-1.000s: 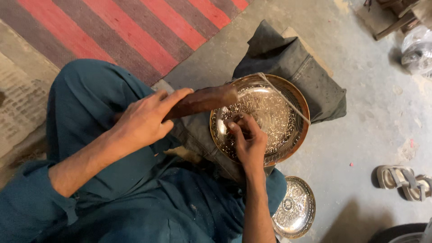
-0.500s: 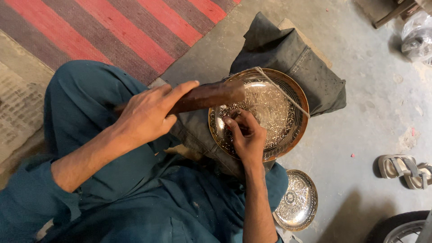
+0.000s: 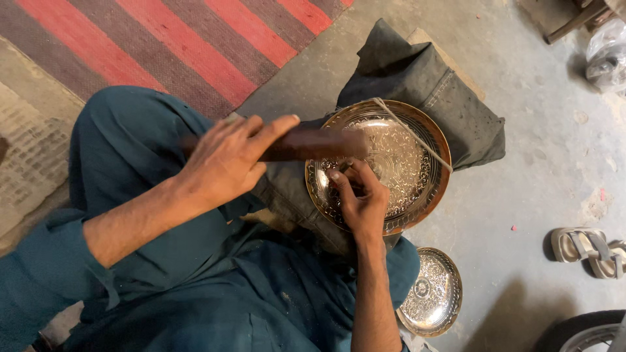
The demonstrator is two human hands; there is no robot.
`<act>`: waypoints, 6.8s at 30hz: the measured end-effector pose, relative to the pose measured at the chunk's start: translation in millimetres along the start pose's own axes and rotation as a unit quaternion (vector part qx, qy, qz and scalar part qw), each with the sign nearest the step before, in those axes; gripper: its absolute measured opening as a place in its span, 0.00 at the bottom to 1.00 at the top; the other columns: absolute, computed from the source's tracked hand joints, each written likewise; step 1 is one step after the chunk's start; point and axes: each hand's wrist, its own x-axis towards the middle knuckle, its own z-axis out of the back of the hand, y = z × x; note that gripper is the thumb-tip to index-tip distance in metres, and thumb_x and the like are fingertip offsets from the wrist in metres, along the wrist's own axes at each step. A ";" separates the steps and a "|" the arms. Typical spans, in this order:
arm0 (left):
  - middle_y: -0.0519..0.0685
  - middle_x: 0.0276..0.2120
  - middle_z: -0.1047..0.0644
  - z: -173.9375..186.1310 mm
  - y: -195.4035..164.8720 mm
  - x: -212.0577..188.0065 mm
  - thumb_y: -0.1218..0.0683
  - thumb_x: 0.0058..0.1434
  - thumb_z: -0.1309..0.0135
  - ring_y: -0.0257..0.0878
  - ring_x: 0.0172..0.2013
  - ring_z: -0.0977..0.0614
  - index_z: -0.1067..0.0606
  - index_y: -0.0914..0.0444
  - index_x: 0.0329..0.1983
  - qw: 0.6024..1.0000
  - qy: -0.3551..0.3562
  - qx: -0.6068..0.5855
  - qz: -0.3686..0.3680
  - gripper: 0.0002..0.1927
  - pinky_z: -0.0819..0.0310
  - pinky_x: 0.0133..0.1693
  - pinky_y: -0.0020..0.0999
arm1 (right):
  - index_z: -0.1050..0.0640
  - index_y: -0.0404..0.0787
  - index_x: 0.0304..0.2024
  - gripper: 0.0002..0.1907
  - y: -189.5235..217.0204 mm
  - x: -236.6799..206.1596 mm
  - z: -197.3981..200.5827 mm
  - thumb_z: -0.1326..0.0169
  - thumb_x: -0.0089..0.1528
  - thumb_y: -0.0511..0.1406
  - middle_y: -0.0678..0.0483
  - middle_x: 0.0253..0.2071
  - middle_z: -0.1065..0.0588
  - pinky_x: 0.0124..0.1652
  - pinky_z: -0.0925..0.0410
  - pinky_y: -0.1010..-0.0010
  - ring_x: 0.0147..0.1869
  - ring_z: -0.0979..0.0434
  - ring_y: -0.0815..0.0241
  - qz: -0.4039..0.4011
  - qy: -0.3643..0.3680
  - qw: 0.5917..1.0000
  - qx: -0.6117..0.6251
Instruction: The person sits cross-legged on the floor with a decorative brass plate resting on a cushion, and engraves ornamental patterns into it. They hold a chisel against the plate with one hand and strike it with a wooden mallet in the other, repositioning the chisel repeatedly across the plate surface.
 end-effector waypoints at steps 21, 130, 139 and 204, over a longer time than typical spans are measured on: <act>0.49 0.41 0.25 -1.0 1.1 1.5 0.65 0.62 0.45 0.45 0.40 0.21 0.36 0.51 0.70 0.975 0.008 0.220 -0.023 0.34 0.32 0.44 0.46 | 0.21 0.33 0.48 0.11 2.4 0.3 1.3 0.40 0.63 0.27 0.55 0.30 0.20 0.35 0.31 0.77 0.33 0.23 0.71 -0.013 0.009 0.999 -0.037; 0.46 0.37 0.28 10.6 6.2 40.7 0.61 0.60 0.42 0.43 0.40 0.24 0.33 0.52 0.68 0.973 -0.001 0.191 -0.127 0.32 0.33 0.45 0.45 | 0.21 0.35 0.48 0.08 8.6 -17.2 -7.7 0.40 0.65 0.28 0.54 0.34 0.18 0.35 0.30 0.78 0.36 0.20 0.71 -0.039 -0.111 0.993 -0.032; 0.48 0.38 0.27 10.9 6.0 44.0 0.62 0.56 0.43 0.44 0.38 0.24 0.33 0.55 0.69 0.987 0.022 0.105 -0.118 0.35 0.34 0.41 0.44 | 0.21 0.35 0.48 0.08 10.6 -17.0 -7.6 0.41 0.65 0.27 0.54 0.33 0.18 0.36 0.29 0.78 0.36 0.19 0.68 -0.043 -0.108 0.993 -0.018; 0.52 0.33 0.27 15.7 -2.2 64.0 0.63 0.54 0.41 0.49 0.36 0.21 0.41 0.52 0.75 0.993 0.078 0.000 -0.089 0.45 0.24 0.40 0.47 | 0.23 0.34 0.53 0.13 5.8 -26.4 -11.1 0.41 0.66 0.28 0.55 0.36 0.18 0.37 0.28 0.80 0.38 0.20 0.70 -0.084 -0.169 0.982 0.029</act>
